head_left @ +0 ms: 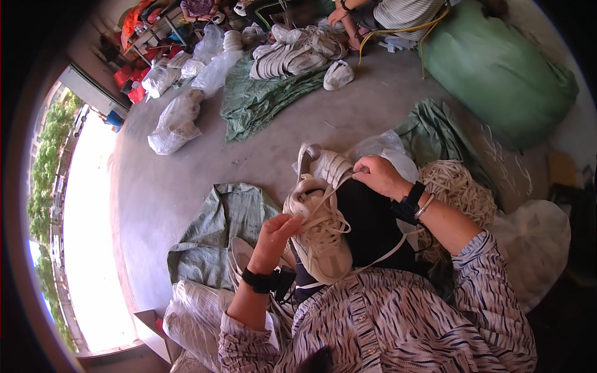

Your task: The recorder is lacing a tan sneaker while sitting on the floor among several bags of shoe parts and other workers.

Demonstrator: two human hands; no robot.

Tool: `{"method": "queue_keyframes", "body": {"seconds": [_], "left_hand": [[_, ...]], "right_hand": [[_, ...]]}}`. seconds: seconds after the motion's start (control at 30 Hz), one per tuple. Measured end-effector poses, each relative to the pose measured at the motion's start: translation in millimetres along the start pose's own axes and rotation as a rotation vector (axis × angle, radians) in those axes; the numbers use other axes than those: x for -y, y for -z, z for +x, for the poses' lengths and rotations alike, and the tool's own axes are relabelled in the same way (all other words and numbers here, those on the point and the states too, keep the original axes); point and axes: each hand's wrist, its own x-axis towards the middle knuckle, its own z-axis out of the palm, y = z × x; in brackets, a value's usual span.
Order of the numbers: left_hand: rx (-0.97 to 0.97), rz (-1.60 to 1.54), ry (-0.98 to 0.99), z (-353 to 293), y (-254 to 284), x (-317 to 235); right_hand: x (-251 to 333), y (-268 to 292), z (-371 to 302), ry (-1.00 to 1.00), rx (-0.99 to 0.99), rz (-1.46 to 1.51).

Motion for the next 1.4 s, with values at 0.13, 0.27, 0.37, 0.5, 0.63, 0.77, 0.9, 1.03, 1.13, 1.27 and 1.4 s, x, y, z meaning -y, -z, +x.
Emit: {"method": "queue_keyframes", "body": {"seconds": [0.13, 0.27, 0.37, 0.5, 0.63, 0.77, 0.9, 1.03, 1.13, 1.27, 1.4], "left_hand": [[0.041, -0.155, 0.031, -6, 17, -10], [-0.354, -0.175, 0.078, -6, 41, -13], [-0.286, 0.020, 0.070, 0, 41, -28], [-0.013, -0.127, 0.127, -3, 65, -25], [-0.082, -0.857, 0.110, -34, 88, 10], [-0.256, -0.968, -0.166, -61, 83, 28], [-0.145, -1.216, -0.211, -67, 90, 51], [0.081, -1.085, -0.328, -71, 105, 65], [-0.448, -0.959, -0.326, -67, 129, 102], [-0.287, -0.566, -0.053, -58, 100, 51], [-0.198, 0.079, -0.046, -5, 43, 3]], "right_hand": [[41, -15, -23, 0.521, 0.047, -0.257], [72, -21, -27, 0.579, 0.120, -0.209], [69, -35, -25, 0.498, 0.251, 0.097], [72, -44, -18, 0.172, 0.349, 0.495], [73, -67, -5, 0.312, 0.258, 0.377], [77, -76, 28, 0.123, 0.356, 0.241], [69, -91, 55, 0.179, 0.332, 0.188], [61, -83, 65, 0.172, 0.743, 0.145], [40, -46, 62, 0.129, 0.687, 0.913], [38, 10, 46, -0.038, 0.548, 1.194], [42, -2, 47, 0.040, 0.630, 0.812]]}}
